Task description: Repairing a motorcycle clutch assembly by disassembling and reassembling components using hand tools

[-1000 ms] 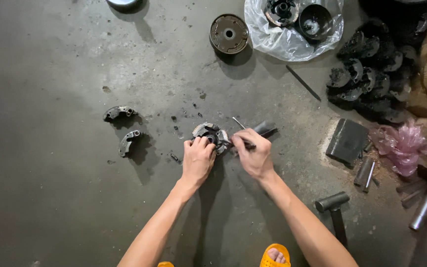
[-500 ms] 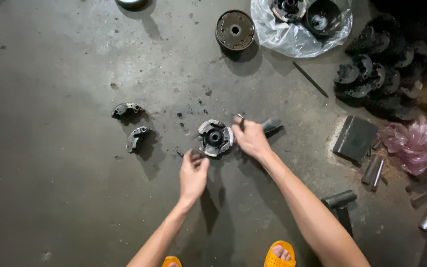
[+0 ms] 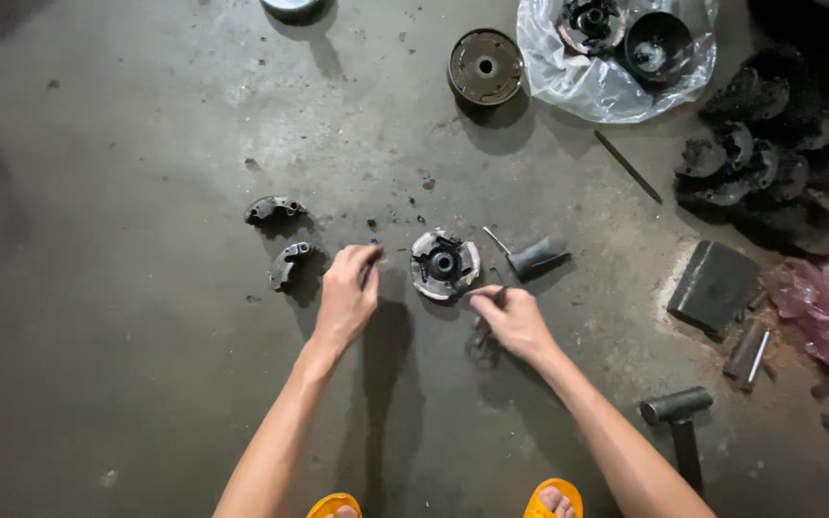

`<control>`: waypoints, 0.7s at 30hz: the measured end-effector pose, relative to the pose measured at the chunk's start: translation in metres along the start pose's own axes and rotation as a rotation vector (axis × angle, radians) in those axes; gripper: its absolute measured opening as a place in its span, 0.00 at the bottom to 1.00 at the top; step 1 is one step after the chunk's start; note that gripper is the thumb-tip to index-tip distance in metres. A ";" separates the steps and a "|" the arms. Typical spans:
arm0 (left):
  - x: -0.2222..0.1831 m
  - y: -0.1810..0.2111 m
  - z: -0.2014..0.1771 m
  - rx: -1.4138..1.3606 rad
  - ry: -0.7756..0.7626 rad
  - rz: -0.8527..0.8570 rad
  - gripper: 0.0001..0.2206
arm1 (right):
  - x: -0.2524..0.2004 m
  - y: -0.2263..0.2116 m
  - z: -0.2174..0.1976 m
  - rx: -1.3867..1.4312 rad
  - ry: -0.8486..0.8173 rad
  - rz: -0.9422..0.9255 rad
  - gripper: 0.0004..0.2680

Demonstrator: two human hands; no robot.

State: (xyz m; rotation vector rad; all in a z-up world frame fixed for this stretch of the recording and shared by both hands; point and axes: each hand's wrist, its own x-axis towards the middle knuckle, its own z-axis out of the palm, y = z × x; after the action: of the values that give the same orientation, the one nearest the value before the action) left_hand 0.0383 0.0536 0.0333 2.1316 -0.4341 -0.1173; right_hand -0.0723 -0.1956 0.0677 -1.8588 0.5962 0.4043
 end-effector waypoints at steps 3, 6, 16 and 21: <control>-0.022 -0.033 -0.006 0.363 -0.158 0.177 0.18 | 0.005 0.014 0.001 0.026 0.053 0.011 0.09; -0.033 -0.049 -0.001 0.608 -0.247 0.276 0.14 | -0.003 0.003 0.011 0.011 0.038 -0.023 0.09; -0.039 0.019 0.036 -0.380 -0.075 -0.162 0.08 | -0.004 0.003 0.024 0.227 -0.053 -0.074 0.10; -0.038 0.045 0.044 -0.484 -0.110 -0.236 0.08 | 0.007 0.018 0.023 0.280 -0.029 -0.093 0.09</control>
State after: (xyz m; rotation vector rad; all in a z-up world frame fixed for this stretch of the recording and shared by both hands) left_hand -0.0194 0.0092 0.0422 1.6934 -0.1892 -0.4316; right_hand -0.0767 -0.1809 0.0415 -1.6027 0.5165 0.2708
